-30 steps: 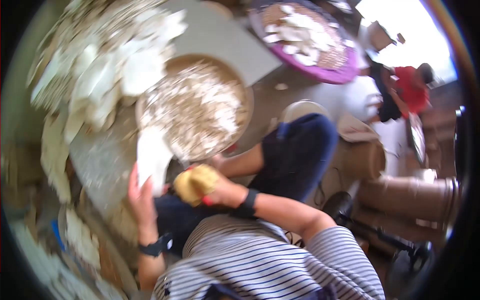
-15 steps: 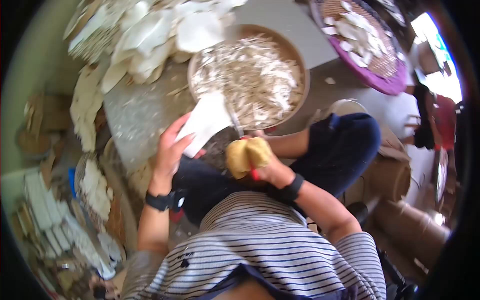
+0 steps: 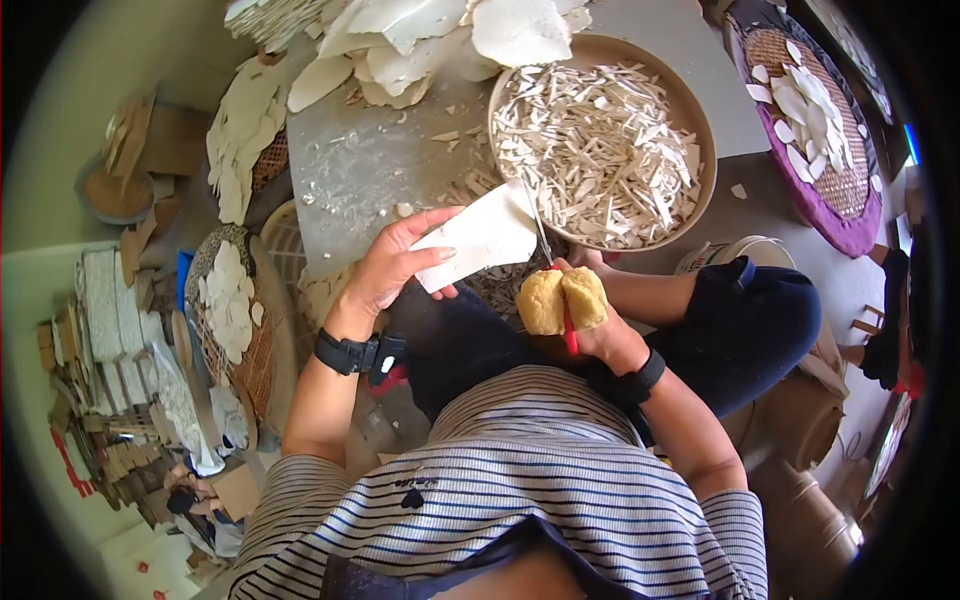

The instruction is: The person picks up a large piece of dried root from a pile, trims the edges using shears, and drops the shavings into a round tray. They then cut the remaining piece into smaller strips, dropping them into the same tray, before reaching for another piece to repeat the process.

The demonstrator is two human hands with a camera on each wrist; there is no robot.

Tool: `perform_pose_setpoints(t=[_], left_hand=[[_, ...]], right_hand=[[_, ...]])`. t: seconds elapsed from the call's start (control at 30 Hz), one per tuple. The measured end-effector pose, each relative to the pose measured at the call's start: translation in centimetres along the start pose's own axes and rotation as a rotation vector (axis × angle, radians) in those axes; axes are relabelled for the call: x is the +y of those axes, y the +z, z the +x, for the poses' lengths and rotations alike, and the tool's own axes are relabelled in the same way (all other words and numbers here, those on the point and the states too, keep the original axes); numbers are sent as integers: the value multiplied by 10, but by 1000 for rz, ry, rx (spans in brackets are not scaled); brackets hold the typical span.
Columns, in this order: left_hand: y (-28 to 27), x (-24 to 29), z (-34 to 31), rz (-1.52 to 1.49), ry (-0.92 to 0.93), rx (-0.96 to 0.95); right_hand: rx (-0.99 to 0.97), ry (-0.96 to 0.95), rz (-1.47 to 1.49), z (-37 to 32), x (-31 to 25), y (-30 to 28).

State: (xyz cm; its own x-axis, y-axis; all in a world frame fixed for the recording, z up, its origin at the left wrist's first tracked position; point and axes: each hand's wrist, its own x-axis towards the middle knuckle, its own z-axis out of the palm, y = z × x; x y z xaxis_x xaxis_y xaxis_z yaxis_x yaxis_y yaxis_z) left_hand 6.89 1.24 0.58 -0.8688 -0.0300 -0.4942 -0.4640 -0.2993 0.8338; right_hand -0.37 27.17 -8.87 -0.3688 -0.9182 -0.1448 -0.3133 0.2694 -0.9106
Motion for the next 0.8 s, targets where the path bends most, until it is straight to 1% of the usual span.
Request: perform_pose_setpoints(t=[0.07, 0.13, 0.2, 0.27, 0.3, 0.4, 0.47, 0.5, 0.53, 0.57, 0.6, 0.67, 0.7, 0.73, 0.77, 0.8], left_hand=[[-7, -4, -6, -16, -7, 19], [-12, -5, -10, -34, -22, 21], [-17, -4, -13, -56, -45, 4], [-20, 0, -16, -53, -74, -14], [-22, 3, -15, -47, -83, -26], [-24, 6, -12, 20, -111, -57], [-21, 17, -11, 67, -113, -83], [-27, 22, -11, 105, -132, -113], [-31, 29, -11, 146, -150, -143], [-33, 36, -10, 216, -163, -156], [-34, 49, -7, 276, -192, -219], [-27, 89, -1, 391, -245, -335], [-20, 111, 8, 477, -301, -439], [-10, 123, 25, 547, -251, -518], [9, 131, 44, 618, -198, -589], [31, 131, 71, 731, -74, -576]], right_hand=[[-4, 32, -31, 5, 9, 12], [42, 45, 493, 10, 16, 27], [39, 76, 793, 7, 16, 30], [-11, 114, 863, 4, -12, 14], [-22, 77, 777, 5, -10, 14], [16, -41, 279, 8, -12, 7], [77, -78, 253, 7, -26, 0], [96, -48, 335, 5, -22, 4], [93, -30, 795, 5, -21, 9], [110, -28, 683, 5, -2, 19], [124, -37, 599, 1, 4, 19], [151, -93, 287, -7, 4, 19], [155, -123, 175, -10, 3, 18], [137, -191, -37, -13, -1, 13], [91, -45, 135, -15, -4, 14], [92, -21, 273, -14, -2, 17]])
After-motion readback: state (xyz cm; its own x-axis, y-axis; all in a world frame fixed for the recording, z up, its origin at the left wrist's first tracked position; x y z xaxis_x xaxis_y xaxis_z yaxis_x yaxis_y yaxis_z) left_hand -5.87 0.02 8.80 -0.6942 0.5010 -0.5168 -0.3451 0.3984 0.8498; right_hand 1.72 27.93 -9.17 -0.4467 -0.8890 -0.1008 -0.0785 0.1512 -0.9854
